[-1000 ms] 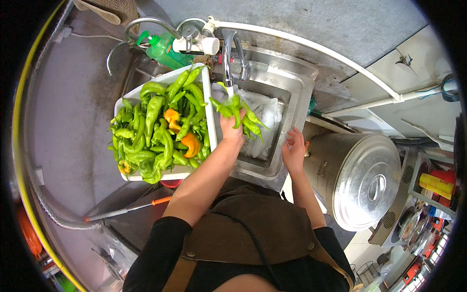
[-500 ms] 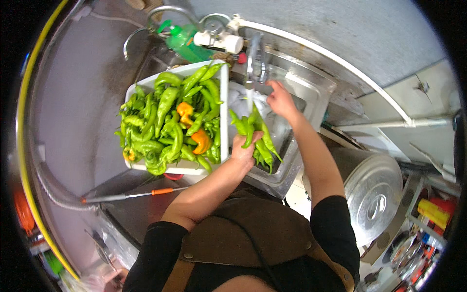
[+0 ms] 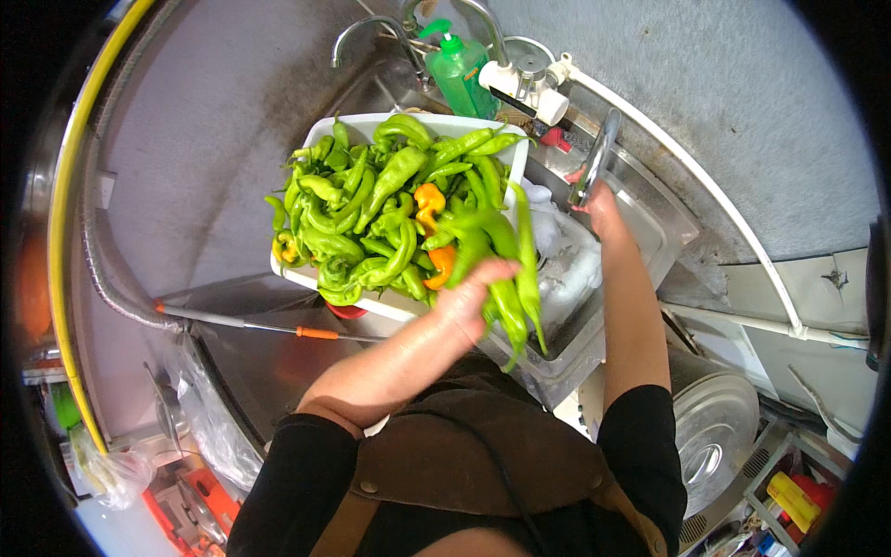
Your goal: The person washes green and orange peppers under running water in a double-basin sink, then transfers them into a white plastic container. The person handles the peppers by hand, rinsing them and placing them into the container.
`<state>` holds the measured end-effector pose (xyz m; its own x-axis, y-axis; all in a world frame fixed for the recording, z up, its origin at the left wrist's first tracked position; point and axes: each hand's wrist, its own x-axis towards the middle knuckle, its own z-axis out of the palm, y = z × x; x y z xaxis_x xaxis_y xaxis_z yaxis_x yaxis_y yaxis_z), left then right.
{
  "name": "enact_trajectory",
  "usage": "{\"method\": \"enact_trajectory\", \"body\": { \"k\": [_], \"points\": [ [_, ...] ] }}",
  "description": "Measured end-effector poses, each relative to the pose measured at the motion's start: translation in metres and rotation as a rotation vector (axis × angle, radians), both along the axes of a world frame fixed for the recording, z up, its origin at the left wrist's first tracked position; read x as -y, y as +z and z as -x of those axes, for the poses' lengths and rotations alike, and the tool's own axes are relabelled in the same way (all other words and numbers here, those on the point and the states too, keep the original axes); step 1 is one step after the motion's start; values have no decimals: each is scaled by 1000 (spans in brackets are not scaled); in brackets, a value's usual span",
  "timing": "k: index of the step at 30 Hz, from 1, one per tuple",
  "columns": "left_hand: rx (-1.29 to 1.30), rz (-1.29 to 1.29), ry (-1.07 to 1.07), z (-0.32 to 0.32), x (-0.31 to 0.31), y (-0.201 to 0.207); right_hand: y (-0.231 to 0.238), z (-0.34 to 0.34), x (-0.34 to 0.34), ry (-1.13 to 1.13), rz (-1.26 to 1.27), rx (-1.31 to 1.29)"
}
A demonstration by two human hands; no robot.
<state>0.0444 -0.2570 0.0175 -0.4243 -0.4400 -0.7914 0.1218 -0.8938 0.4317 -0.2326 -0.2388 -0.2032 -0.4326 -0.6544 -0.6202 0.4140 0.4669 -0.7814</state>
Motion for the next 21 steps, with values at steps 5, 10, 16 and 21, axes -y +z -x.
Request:
{"method": "enact_trajectory", "body": {
  "k": [5,10,16,21],
  "points": [
    [35,87,65,2,87,-5,22,-52,-41,-295,-17,-434],
    [139,184,-88,0,108,-52,75,-140,-49,-184,77,-318],
    [395,402,-204,-16,121,-74,93,-169,-2,-57,41,-200],
    [340,884,-212,-67,110,-34,103,-178,17,240,-116,-464]
  ]
}}
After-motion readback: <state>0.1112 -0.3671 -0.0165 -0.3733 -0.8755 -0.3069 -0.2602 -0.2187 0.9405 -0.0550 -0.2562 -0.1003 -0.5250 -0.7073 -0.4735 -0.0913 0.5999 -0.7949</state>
